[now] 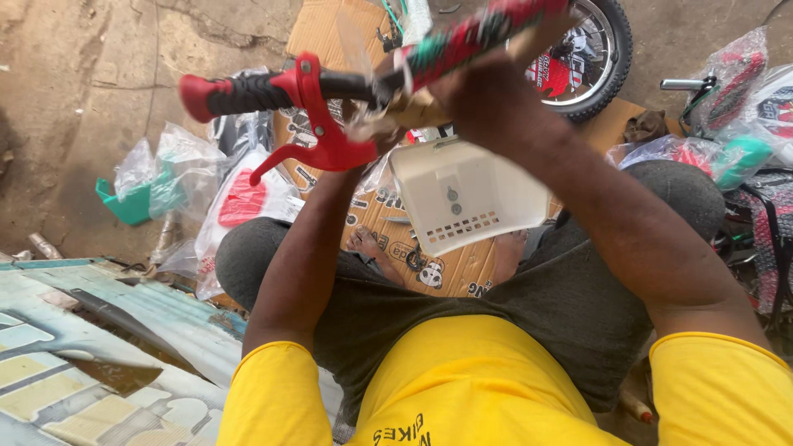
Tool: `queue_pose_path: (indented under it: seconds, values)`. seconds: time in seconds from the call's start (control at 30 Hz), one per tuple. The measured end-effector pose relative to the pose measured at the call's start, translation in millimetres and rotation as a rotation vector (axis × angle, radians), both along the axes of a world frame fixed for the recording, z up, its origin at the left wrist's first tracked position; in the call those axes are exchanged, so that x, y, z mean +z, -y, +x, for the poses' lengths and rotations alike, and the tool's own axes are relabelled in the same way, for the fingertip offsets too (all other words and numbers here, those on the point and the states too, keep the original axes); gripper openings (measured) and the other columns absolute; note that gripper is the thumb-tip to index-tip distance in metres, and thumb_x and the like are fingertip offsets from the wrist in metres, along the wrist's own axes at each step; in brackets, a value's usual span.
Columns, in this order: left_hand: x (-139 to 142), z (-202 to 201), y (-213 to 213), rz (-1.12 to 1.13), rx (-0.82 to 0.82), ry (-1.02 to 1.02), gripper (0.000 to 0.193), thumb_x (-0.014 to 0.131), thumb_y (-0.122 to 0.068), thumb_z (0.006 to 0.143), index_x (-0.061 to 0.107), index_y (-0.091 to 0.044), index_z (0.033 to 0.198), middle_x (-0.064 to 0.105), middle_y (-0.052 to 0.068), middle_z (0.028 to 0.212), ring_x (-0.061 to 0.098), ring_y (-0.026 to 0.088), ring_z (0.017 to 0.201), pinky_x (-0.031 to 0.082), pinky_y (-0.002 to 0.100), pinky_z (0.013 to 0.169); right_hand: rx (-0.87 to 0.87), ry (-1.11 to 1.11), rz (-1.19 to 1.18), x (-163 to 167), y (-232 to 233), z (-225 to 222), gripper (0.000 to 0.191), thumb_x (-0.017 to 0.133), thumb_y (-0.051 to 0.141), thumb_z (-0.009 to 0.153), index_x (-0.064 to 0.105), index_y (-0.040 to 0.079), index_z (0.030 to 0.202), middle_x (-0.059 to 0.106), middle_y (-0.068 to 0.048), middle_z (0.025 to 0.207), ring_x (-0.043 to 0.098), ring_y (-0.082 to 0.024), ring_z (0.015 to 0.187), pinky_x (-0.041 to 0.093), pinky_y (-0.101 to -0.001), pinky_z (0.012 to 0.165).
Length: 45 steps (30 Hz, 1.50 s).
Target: The person attaches a white plastic basket to the bicycle handlebars using a wrench to tighten the mounting bracket. They then remove protective wrapping from the handlebars and adjust the grip position.
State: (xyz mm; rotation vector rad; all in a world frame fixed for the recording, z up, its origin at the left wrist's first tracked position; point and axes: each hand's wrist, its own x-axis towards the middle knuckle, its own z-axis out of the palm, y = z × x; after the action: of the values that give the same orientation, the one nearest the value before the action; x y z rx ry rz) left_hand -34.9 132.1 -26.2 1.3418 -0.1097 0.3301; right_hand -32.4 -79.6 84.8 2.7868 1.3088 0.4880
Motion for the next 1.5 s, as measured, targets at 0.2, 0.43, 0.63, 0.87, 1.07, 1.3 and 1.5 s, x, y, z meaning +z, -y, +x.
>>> queue_pose_path:
  seconds: [0.2, 0.43, 0.63, 0.87, 1.07, 1.3, 1.5]
  values:
    - [-4, -18, -18, 0.835, -0.477, -0.151, 0.048, 0.074, -0.031, 0.095, 0.056, -0.001, 0.129, 0.067, 0.008, 0.122, 0.065, 0.019, 0.114, 0.055, 0.041, 0.097, -0.045, -0.122, 0.123, -9, -5, -14, 0.036, 0.068, 0.0, 0.078, 0.067, -0.002, 0.114, 0.065, -0.03, 0.121, 0.066, -0.044, 0.109, 0.055, -0.0518, 0.091]
    - [2, -48, 3, 0.53, -0.223, 0.056, 0.049, 0.081, -0.028, 0.092, 0.057, 0.002, 0.123, 0.062, 0.015, 0.116, 0.063, 0.022, 0.108, 0.054, 0.041, 0.092, -0.054, -0.552, 0.145, 25, 53, -43, 0.033, 0.07, 0.011, 0.091, 0.068, 0.006, 0.124, 0.069, -0.018, 0.117, 0.068, -0.032, 0.1, 0.059, -0.0445, 0.087]
    - [-32, -42, 27, -0.024, -0.34, -0.069, 0.022, 0.07, -0.017, 0.103, 0.063, -0.001, 0.116, 0.072, 0.008, 0.113, 0.067, 0.018, 0.109, 0.054, 0.037, 0.101, -0.61, -0.784, 0.257, 16, 143, -22, 0.028, 0.069, 0.014, 0.099, 0.074, 0.012, 0.127, 0.076, -0.014, 0.124, 0.073, -0.026, 0.108, 0.058, -0.0421, 0.096]
    - [-28, -18, 4, 0.454, -0.217, 0.161, 0.016, 0.06, -0.01, 0.104, 0.075, -0.006, 0.109, 0.078, 0.004, 0.11, 0.074, 0.017, 0.105, 0.056, 0.034, 0.097, -0.235, -0.53, 0.688, -92, 153, 32, 0.039, 0.081, 0.028, 0.097, 0.071, 0.0, 0.121, 0.071, -0.02, 0.114, 0.069, -0.032, 0.104, 0.056, -0.0445, 0.094]
    - [-14, -22, 22, 1.131, 0.045, 0.389, 0.019, 0.067, -0.011, 0.099, 0.079, -0.011, 0.113, 0.077, 0.008, 0.093, 0.073, 0.024, 0.085, 0.055, 0.038, 0.073, 0.294, -1.051, 1.265, -63, 107, 99, 0.027, 0.08, 0.023, 0.104, 0.071, 0.0, 0.112, 0.068, -0.013, 0.098, 0.065, -0.022, 0.089, 0.054, -0.0364, 0.083]
    - [-8, -30, 28, 0.673, -0.106, 0.195, 0.018, 0.069, -0.009, 0.1, 0.071, -0.007, 0.118, 0.075, 0.012, 0.102, 0.071, 0.024, 0.095, 0.057, 0.036, 0.086, 0.533, -1.592, 1.032, -48, 64, 115, 0.021, 0.076, 0.006, 0.097, 0.074, -0.002, 0.116, 0.075, -0.02, 0.118, 0.075, -0.025, 0.102, 0.062, -0.0365, 0.099]
    - [-38, -41, 26, 0.604, -0.162, 0.054, 0.016, 0.069, -0.011, 0.099, 0.072, -0.006, 0.114, 0.075, 0.01, 0.106, 0.071, 0.023, 0.101, 0.056, 0.037, 0.09, 0.537, -1.67, 1.009, -53, 61, 108, 0.021, 0.073, -0.002, 0.098, 0.075, -0.002, 0.118, 0.076, -0.019, 0.112, 0.076, -0.021, 0.102, 0.064, -0.0322, 0.093]
